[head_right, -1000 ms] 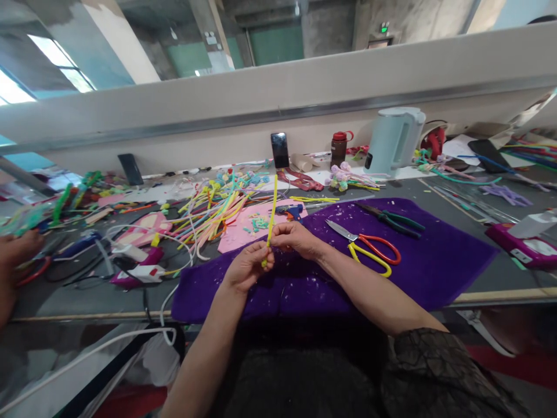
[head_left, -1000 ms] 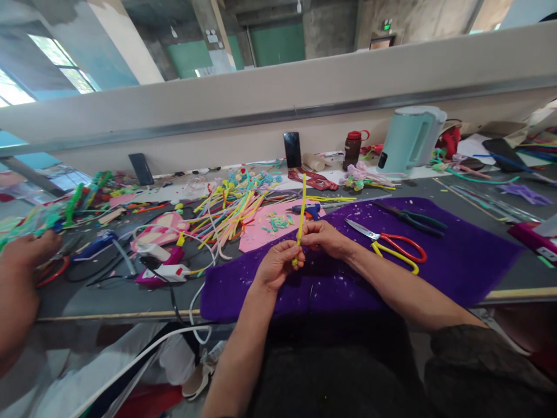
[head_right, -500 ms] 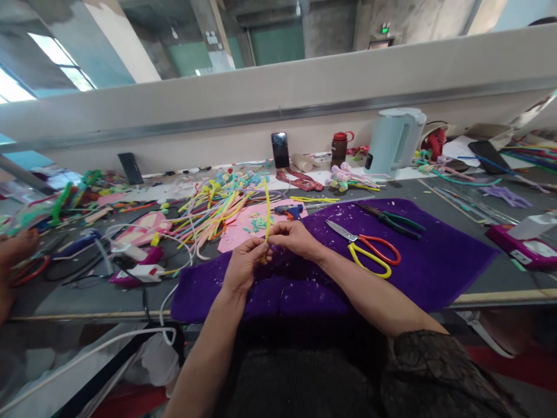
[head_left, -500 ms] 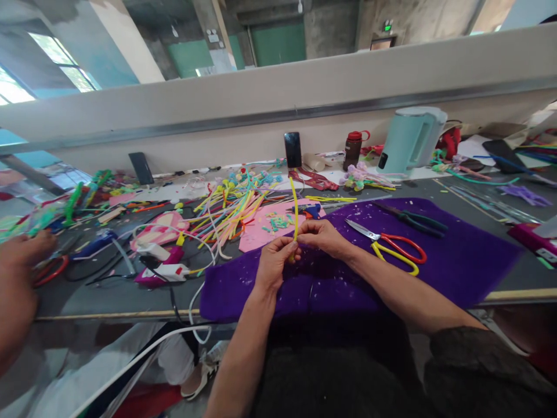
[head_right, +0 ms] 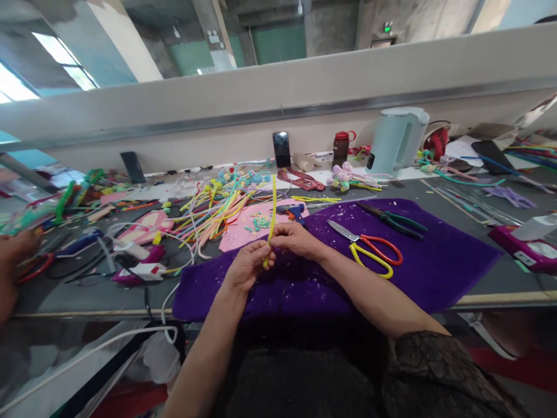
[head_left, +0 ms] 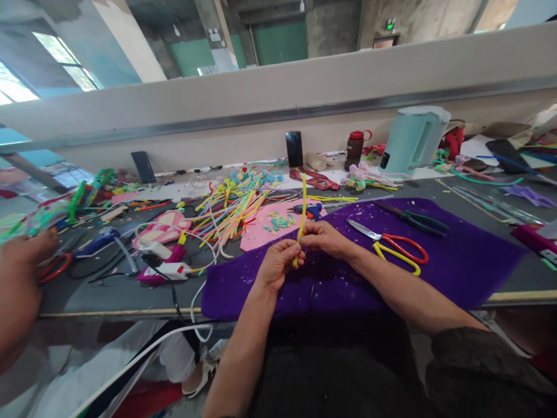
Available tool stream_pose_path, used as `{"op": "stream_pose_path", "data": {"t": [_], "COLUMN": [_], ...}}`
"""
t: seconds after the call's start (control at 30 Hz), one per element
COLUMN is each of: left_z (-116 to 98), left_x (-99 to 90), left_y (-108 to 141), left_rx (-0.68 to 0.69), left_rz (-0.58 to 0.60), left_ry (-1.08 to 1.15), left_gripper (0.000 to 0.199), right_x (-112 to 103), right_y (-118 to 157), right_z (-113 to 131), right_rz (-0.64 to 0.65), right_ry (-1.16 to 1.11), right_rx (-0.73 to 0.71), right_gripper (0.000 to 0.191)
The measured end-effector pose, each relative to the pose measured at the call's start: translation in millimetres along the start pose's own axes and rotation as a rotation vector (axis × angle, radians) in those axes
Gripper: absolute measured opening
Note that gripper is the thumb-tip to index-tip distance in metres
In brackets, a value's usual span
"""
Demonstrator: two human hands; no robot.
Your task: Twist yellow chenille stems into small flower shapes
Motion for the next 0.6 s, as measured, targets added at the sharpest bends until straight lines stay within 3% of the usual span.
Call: {"op": "stream_pose_path", "data": {"t": [0.1, 0.17, 0.43, 0.6], "left_z": [-6.0, -7.1, 1.2, 2.8], "left_x": [-4.8, -4.7, -6.8, -2.8], "left_y": [-0.2, 0.0, -2.6, -1.3], "left_rx": [0.189, 0.236, 0.002, -0.068], "left_rz": [-0.162, -0.173, -0.058, 0.058], "left_ry": [-0.113, -0.151, -0.012, 0.063], "left_gripper": [0.023, 0.022, 0.025, 0.022], "right_x": [-4.7, -5.5, -2.7, -0.8], "right_y": [-1.6, -1.9, -1.1, 1.1], "right_z": [-0.3, -0.6, -3.5, -3.6], "right_rz": [-0.111, -0.123, -0.003, 0.038], "right_ry": [0.116, 0.127, -0.028, -0.089], "right_rx": [-0.046, -0.058, -0.01, 0.02], "right_gripper": [0.013, 0.013, 0.024, 0.024]}}
Point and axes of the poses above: each hand's wrist, its own y-axis away from the middle knuckle, its own x-axis out of the palm, z = x × y, the point moved 5 cm from there along -y, towards the middle knuckle, and after that the axes turned 2 degrees about y, right-handed, at the moved point
